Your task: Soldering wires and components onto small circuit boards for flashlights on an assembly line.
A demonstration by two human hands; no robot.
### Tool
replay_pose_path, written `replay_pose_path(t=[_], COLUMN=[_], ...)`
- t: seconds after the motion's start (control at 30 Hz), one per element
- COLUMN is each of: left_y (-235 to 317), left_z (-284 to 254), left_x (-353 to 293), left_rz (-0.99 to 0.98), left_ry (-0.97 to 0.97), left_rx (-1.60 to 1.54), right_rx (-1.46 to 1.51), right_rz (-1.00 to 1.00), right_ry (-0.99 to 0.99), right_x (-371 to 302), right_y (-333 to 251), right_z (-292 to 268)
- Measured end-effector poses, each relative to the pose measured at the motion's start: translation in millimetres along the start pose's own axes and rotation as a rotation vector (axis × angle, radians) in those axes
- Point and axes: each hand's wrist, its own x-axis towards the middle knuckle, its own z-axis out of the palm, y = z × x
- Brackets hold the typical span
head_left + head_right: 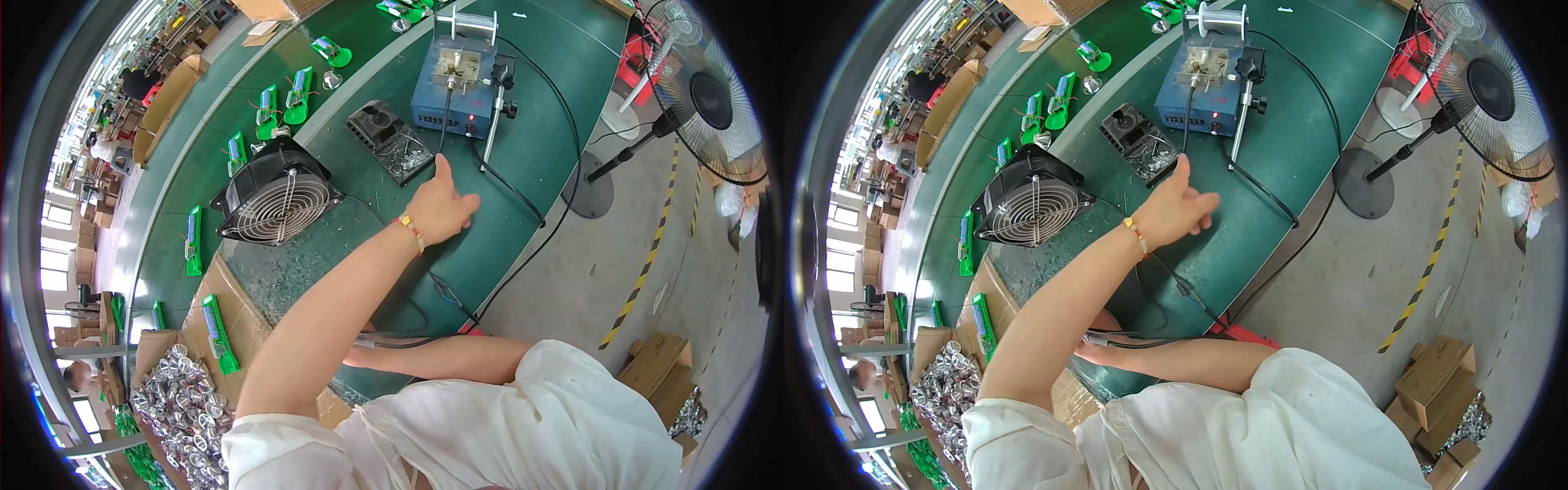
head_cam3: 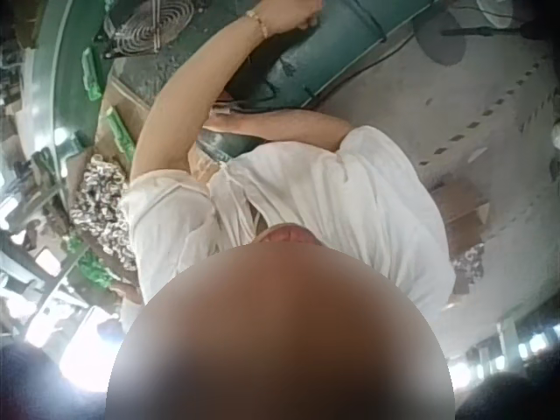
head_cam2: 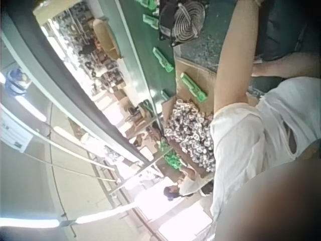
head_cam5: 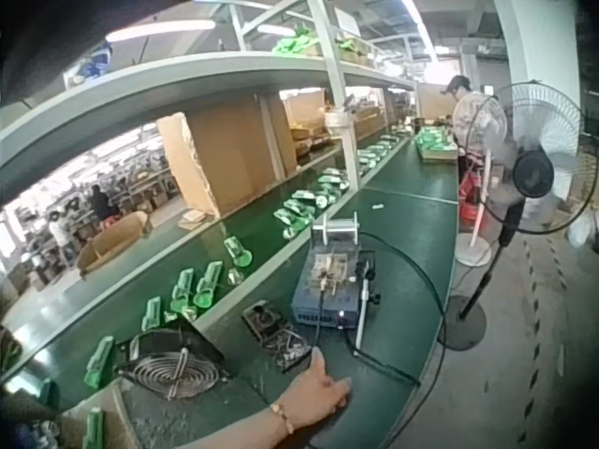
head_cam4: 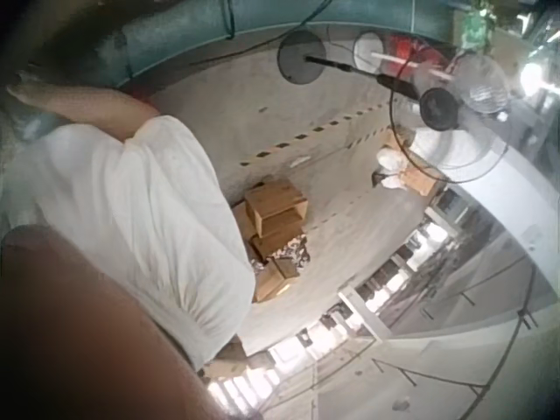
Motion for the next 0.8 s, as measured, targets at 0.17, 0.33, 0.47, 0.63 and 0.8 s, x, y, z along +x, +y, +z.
replay_pose_path(t=[0.17,0.33,0.47,0.63,0.8], left_y=[13,14,8,13,25], left_z=[32,26,9,15,12], left_x=[-5,6,30,34,42], left_rz=[0.121,0.111,-0.05,-0.038,-0.03], left_ry=[0.189,0.121,0.096,0.1,0.127], left_rx=[0.119,0.05,-0.178,-0.237,-0.266], right_rx=[-0.101,-0.108,-0.108,-0.111,-0.111], right_rz=[0.054,0.067,0.069,0.076,0.079], right_ry=[-0.039,-0.047,-0.049,-0.043,-0.05], right_x=[0,7,8,8,9], right_y=[-25,-36,-40,-47,-50], right_z=[-9,-17,-23,-29,-33])
